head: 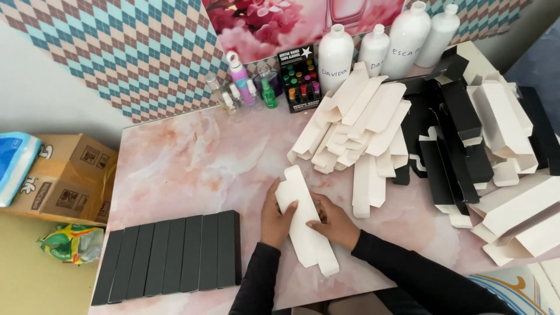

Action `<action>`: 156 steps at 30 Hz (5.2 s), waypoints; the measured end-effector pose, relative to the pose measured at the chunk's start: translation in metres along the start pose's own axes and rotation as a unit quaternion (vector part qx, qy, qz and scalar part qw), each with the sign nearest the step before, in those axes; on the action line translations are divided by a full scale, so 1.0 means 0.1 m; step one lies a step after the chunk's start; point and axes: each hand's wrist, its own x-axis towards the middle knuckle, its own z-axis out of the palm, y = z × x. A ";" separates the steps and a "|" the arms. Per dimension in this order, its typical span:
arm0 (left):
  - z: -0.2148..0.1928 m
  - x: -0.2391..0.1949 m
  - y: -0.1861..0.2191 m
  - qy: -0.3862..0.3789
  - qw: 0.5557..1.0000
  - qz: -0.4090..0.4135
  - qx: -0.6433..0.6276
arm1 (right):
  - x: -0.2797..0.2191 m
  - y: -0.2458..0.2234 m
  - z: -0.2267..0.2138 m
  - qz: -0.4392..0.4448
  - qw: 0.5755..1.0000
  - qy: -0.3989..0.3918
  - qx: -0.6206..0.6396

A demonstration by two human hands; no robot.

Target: Assembling white perfume boxes by folding flat cardboard templates into shape and organizing them in a row.

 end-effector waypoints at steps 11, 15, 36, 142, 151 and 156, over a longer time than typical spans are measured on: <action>0.17 0.03 -0.56 -0.022 0.882 0.108 0.459 | -0.05 -0.05 0.04 -0.082 0.906 0.021 -0.416; 0.15 -0.06 -0.18 -0.132 0.844 0.084 0.513 | 0.11 0.05 -0.01 -0.062 0.899 0.041 -0.431; 0.14 -0.06 0.02 -0.167 0.830 0.051 0.530 | 0.36 0.08 -0.19 -0.041 0.905 0.021 -0.424; 0.01 -0.01 -0.17 -0.036 0.901 0.123 0.414 | -0.52 -0.08 0.20 -0.083 0.963 0.065 -0.250; -0.15 -0.11 0.06 -0.108 0.977 0.109 0.149 | -0.38 -0.56 0.42 -0.131 0.991 0.014 0.037; -0.20 -0.08 0.15 -0.087 0.993 0.061 0.049 | -0.17 -0.42 0.42 -0.199 0.948 -0.031 -0.246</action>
